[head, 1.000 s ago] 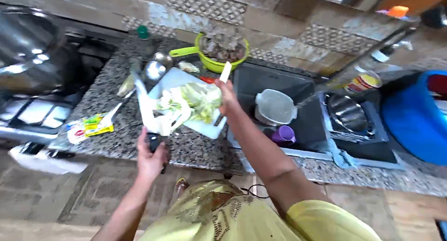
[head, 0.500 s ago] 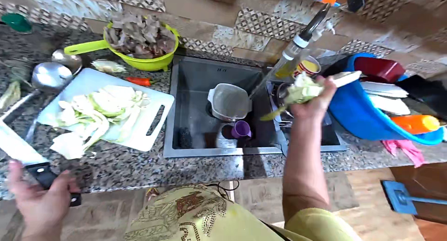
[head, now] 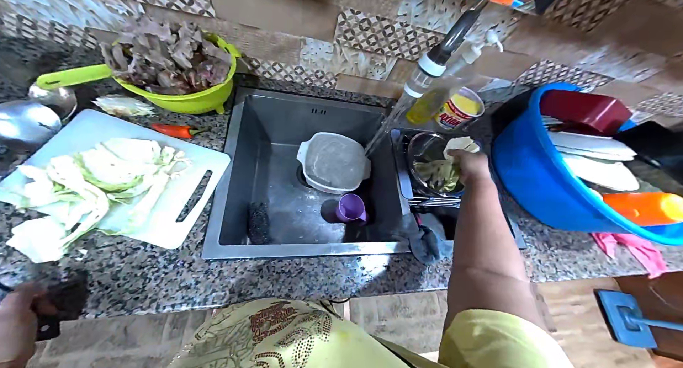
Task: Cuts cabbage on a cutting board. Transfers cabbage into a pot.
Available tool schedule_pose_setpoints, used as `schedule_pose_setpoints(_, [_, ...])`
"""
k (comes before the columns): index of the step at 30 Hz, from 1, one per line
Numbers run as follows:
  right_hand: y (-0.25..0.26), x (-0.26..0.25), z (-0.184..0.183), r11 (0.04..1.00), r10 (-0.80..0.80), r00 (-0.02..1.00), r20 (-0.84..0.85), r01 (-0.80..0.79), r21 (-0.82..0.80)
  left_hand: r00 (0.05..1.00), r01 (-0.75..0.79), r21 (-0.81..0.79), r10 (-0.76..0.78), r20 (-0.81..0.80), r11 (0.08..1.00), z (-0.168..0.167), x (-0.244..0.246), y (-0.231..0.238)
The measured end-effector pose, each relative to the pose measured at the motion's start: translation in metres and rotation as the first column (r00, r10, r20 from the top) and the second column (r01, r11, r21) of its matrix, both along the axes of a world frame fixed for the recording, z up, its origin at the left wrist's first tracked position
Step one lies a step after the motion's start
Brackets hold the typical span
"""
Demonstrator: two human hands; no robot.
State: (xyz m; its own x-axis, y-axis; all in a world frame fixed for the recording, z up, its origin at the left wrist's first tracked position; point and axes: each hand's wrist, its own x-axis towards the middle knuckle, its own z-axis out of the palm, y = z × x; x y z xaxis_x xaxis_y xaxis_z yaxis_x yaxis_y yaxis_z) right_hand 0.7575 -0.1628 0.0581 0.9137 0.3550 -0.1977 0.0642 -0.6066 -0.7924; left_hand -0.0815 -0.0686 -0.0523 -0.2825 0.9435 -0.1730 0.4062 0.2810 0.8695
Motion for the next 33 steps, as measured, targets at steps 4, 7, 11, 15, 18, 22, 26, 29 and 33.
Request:
schedule_pose_setpoints(4, [0.004, 0.012, 0.003, 0.978, 0.16, 0.986, 0.047, -0.152, -0.142, 0.996, -0.04, -0.09, 0.033, -0.084, 0.995, 0.002, 0.0, 0.002])
schedule_pose_setpoints(7, [0.008, 0.024, 0.014, 0.964, 0.218, 0.971, 0.102, -0.198, -0.178, 0.994, -0.014, -0.084, 0.004, -0.113, 0.996, -0.003, -0.01, 0.004])
schedule_pose_setpoints(11, [0.011, 0.031, 0.032, 0.955, 0.255, 0.949, 0.185, -0.216, -0.204, 0.989, -0.015, -0.092, 0.001, -0.149, 0.996, 0.001, -0.008, 0.004])
schedule_pose_setpoints(15, [0.017, 0.028, 0.038, 0.949, 0.246, 0.942, 0.23, -0.186, -0.253, 0.988, -0.041, -0.095, 0.026, -0.152, 0.995, 0.008, 0.001, 0.002])
schedule_pose_setpoints(18, [0.023, 0.021, 0.035, 0.932, 0.248, 0.931, 0.267, -0.154, -0.328, 0.99, -0.046, -0.085, 0.034, -0.138, 0.995, 0.005, 0.0, 0.003])
schedule_pose_setpoints(22, [0.024, 0.021, 0.024, 0.918, 0.358, 0.925, 0.123, -0.325, -0.229, 0.994, -0.031, -0.061, 0.024, -0.103, 0.998, 0.001, -0.006, 0.001])
schedule_pose_setpoints(26, [0.028, 0.022, 0.028, 0.878, 0.439, 0.897, 0.046, -0.418, -0.232, 0.995, -0.025, -0.064, 0.019, -0.1, 0.998, 0.004, -0.001, 0.001])
schedule_pose_setpoints(29, [0.028, 0.022, 0.042, 0.873, 0.443, 0.891, 0.096, -0.405, -0.27, 0.995, -0.032, -0.059, 0.026, -0.098, 0.998, -0.005, -0.009, 0.003])
schedule_pose_setpoints(33, [0.026, 0.022, 0.05, 0.851, 0.478, 0.872, 0.103, -0.431, -0.301, 0.995, -0.024, -0.04, 0.02, -0.1, 0.999, -0.002, -0.005, 0.003])
